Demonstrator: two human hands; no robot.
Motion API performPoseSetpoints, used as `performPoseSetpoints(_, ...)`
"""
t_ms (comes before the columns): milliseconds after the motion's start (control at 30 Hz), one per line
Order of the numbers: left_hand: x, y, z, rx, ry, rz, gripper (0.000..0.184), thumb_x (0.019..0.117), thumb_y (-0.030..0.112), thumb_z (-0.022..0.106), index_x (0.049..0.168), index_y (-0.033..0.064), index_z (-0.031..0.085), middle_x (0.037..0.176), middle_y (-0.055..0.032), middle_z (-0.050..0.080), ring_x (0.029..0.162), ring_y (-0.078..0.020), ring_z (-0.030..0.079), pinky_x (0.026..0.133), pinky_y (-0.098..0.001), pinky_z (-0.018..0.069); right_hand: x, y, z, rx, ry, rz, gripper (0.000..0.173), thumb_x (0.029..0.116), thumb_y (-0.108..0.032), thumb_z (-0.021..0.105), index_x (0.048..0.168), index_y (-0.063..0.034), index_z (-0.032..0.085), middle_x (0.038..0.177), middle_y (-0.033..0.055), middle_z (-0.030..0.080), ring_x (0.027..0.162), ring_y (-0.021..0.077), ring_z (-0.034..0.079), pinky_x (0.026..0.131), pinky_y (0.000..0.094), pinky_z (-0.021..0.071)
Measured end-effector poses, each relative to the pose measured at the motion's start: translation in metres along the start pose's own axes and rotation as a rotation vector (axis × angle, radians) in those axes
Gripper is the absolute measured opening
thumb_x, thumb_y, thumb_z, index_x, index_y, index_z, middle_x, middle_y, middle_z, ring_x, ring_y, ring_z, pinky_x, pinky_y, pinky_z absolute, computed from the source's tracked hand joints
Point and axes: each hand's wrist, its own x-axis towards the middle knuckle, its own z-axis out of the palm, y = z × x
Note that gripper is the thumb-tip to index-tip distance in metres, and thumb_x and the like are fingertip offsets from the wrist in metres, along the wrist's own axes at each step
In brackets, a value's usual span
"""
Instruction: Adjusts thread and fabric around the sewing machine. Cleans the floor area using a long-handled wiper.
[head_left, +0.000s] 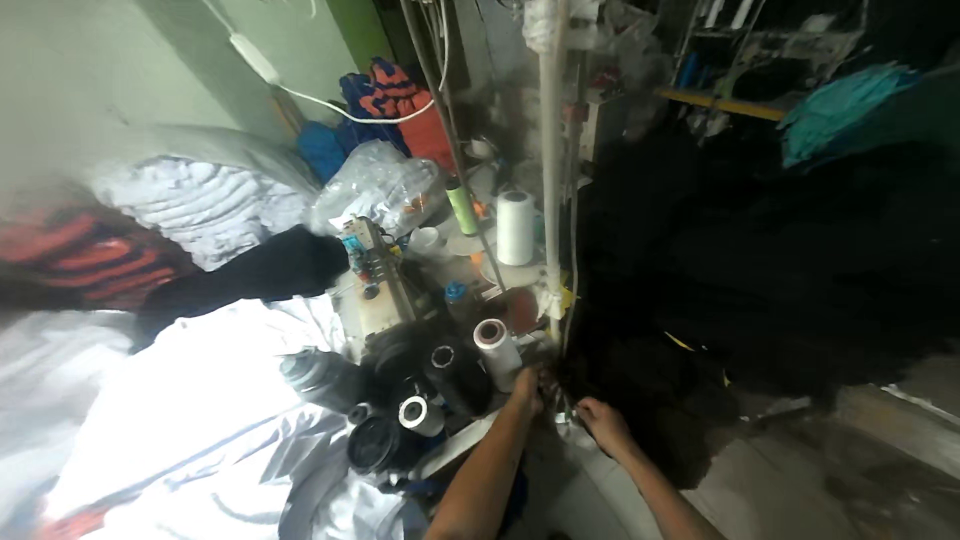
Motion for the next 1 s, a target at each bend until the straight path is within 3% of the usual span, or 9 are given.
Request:
performPoseSetpoints(167, 0.023, -0.007, 0.019, -0.036, 0.075, 0.112, 0.027, 0.1067, 0.009, 0.041, 0.08, 0.0101, 0.045, 0.057, 0.0026, 0.04, 0.041, -0.005, 0.036, 0.039, -0.0173, 0.0346, -0.013, -0.009, 0.002, -0.326, 0.076, 0.146, 0.04, 0.1127, -0.025, 0.036, 0.141, -0.0083, 0.058, 0.12, 0.0244, 0.07, 0.117, 0.0433, 0.066, 0.099, 0.0589, 0.0499)
performPoseSetpoints(433, 0.042, -0.021, 0.024, 0.095, 0.101, 0.243, 0.024, 0.1095, 0.015, 0.041, 0.088, 0.0087, 0.05, 0.061, 0.0021, 0.041, 0.045, -0.0064, 0.038, 0.042, -0.0201, 0.0358, -0.018, -0.017, 0.002, -0.326, 0.037, 0.181, 0.038, 0.1121, -0.024, 0.037, 0.141, -0.0092, 0.057, 0.12, 0.0235, 0.07, 0.118, 0.0418, 0.066, 0.099, 0.0579, 0.0502)
performPoseSetpoints(467, 0.042, -0.025, 0.02, 0.231, 0.117, 0.284, 0.021, 0.1097, 0.016, 0.042, 0.096, 0.0052, 0.054, 0.067, -0.0003, 0.044, 0.05, -0.0082, 0.04, 0.047, -0.0226, 0.0379, -0.017, -0.015, 0.0, -0.265, 0.05, 0.16, 0.038, 0.1122, -0.026, 0.038, 0.139, -0.0089, 0.059, 0.121, 0.0227, 0.07, 0.118, 0.0409, 0.066, 0.1, 0.0578, 0.0496)
performPoseSetpoints(533, 0.035, -0.029, 0.009, 0.545, 0.093, 0.35, 0.03, 0.1107, 0.017, 0.043, 0.126, -0.0047, 0.058, 0.096, -0.0151, 0.059, 0.078, -0.0202, 0.054, 0.073, -0.0359, 0.0484, -0.017, -0.014, -0.006, -0.026, 0.098, 0.048, 0.036, 0.1109, -0.025, 0.044, 0.132, -0.0038, 0.064, 0.12, 0.0225, 0.07, 0.117, 0.0386, 0.066, 0.102, 0.0573, 0.0479)
performPoseSetpoints(600, 0.027, -0.032, 0.001, 0.772, 0.053, 0.339, 0.038, 0.1104, 0.019, 0.045, 0.135, -0.0081, 0.056, 0.12, -0.0266, 0.064, 0.105, -0.031, 0.062, 0.095, -0.0458, 0.0492, -0.018, -0.02, -0.008, 0.198, 0.119, -0.042, 0.032, 0.1087, -0.02, 0.05, 0.126, 0.0016, 0.067, 0.119, 0.0218, 0.069, 0.115, 0.034, 0.065, 0.103, 0.053, 0.047)
performPoseSetpoints(633, 0.021, -0.034, 0.0, 0.798, 0.026, 0.316, 0.038, 0.1096, 0.019, 0.048, 0.135, -0.0086, 0.055, 0.123, -0.0271, 0.063, 0.108, -0.0307, 0.062, 0.097, -0.0451, 0.048, -0.019, -0.025, -0.007, 0.228, 0.103, -0.052, 0.032, 0.1086, -0.019, 0.05, 0.125, 0.0024, 0.067, 0.118, 0.0219, 0.069, 0.113, 0.033, 0.065, 0.102, 0.052, 0.0472)
performPoseSetpoints(833, 0.008, -0.024, -0.008, 0.665, -0.016, 0.262, 0.024, 0.1069, 0.01, 0.051, 0.12, -0.0078, 0.061, 0.091, -0.0103, 0.065, 0.075, -0.0125, 0.06, 0.075, -0.0299, 0.0509, -0.026, -0.05, 0.016, -0.064, -0.034, -0.06, 0.038, 0.1117, -0.023, 0.04, 0.134, -0.0007, 0.061, 0.122, 0.0251, 0.068, 0.116, 0.0405, 0.066, 0.101, 0.0567, 0.0477)
performPoseSetpoints(933, 0.01, -0.026, -0.01, 0.535, 0.024, 0.225, 0.022, 0.107, 0.011, 0.051, 0.117, -0.0056, 0.061, 0.08, -0.0062, 0.061, 0.064, -0.0098, 0.056, 0.061, -0.0251, 0.0483, -0.025, -0.025, 0.009, -0.185, 0.344, -0.124, 0.035, 0.1062, -0.028, 0.053, 0.129, -0.0056, 0.069, 0.142, 0.0211, 0.059, 0.125, 0.0424, 0.06, 0.102, 0.0585, 0.0492)
performPoseSetpoints(1000, 0.011, -0.029, -0.01, 0.489, 0.027, 0.214, 0.021, 0.1066, 0.011, 0.052, 0.117, -0.0053, 0.061, 0.077, -0.005, 0.058, 0.059, -0.0082, 0.052, 0.054, -0.0227, 0.0445, -0.012, 0.005, -0.011, -0.223, 0.549, -0.053, 0.056, 0.0962, -0.033, 0.07, 0.145, -0.0088, 0.058, 0.162, 0.024, 0.036, 0.146, 0.0524, 0.035, 0.108, 0.0735, 0.0335)
